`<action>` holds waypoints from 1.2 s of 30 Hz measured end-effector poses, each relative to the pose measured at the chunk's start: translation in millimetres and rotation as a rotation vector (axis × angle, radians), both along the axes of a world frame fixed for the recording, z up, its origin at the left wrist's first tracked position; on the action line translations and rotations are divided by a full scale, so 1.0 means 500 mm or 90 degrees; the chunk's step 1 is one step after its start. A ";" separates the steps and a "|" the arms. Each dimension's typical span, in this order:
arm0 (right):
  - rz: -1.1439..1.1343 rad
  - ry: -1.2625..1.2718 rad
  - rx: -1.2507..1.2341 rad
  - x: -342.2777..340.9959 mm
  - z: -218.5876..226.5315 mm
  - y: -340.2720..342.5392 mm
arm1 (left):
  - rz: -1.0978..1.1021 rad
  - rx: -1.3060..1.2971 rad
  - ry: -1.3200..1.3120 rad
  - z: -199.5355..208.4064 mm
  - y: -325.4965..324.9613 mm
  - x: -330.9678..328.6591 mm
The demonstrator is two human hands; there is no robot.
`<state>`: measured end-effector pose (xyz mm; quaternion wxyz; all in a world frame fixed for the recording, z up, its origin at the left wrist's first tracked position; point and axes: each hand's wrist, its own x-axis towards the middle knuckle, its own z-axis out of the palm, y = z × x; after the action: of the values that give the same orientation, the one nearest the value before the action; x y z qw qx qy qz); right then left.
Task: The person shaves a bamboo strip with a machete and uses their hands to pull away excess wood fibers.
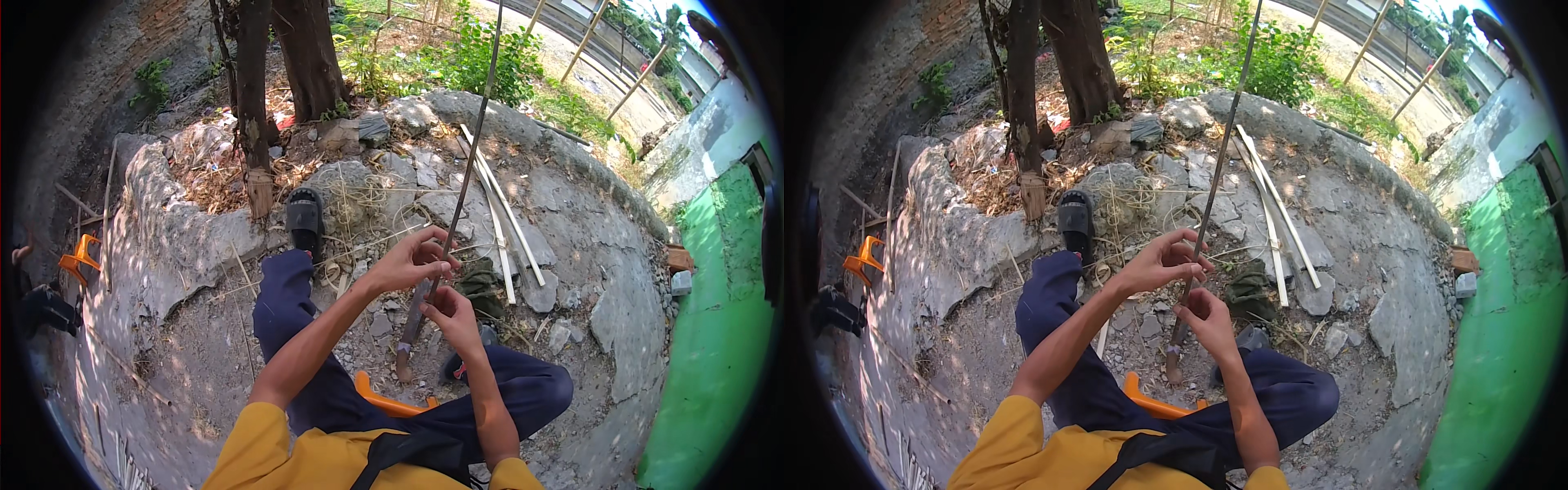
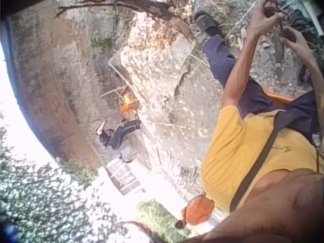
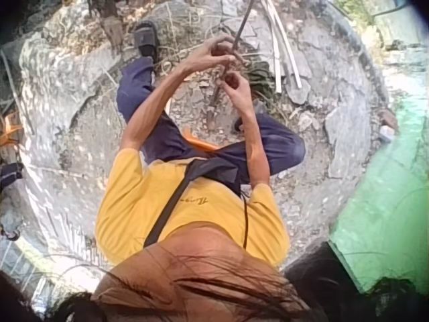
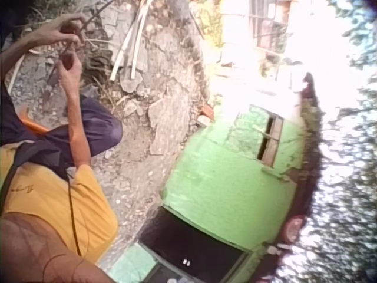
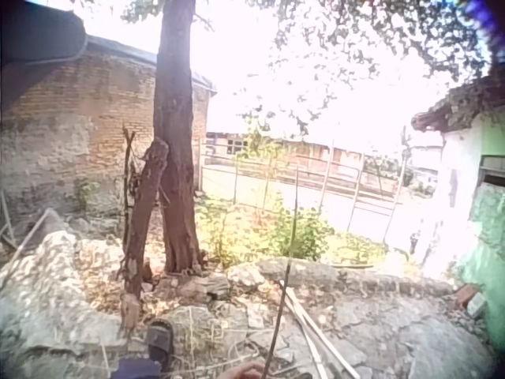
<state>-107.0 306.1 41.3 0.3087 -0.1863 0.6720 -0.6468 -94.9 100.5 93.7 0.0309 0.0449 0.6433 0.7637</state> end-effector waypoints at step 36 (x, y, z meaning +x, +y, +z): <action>0.001 0.015 0.044 0.000 -0.008 0.001 | -0.018 -0.033 0.037 -0.009 -0.004 -0.005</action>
<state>-106.7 306.8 37.3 0.3074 -0.1838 0.6977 -0.6204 -97.4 98.3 89.0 0.0241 0.0749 0.6631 0.7444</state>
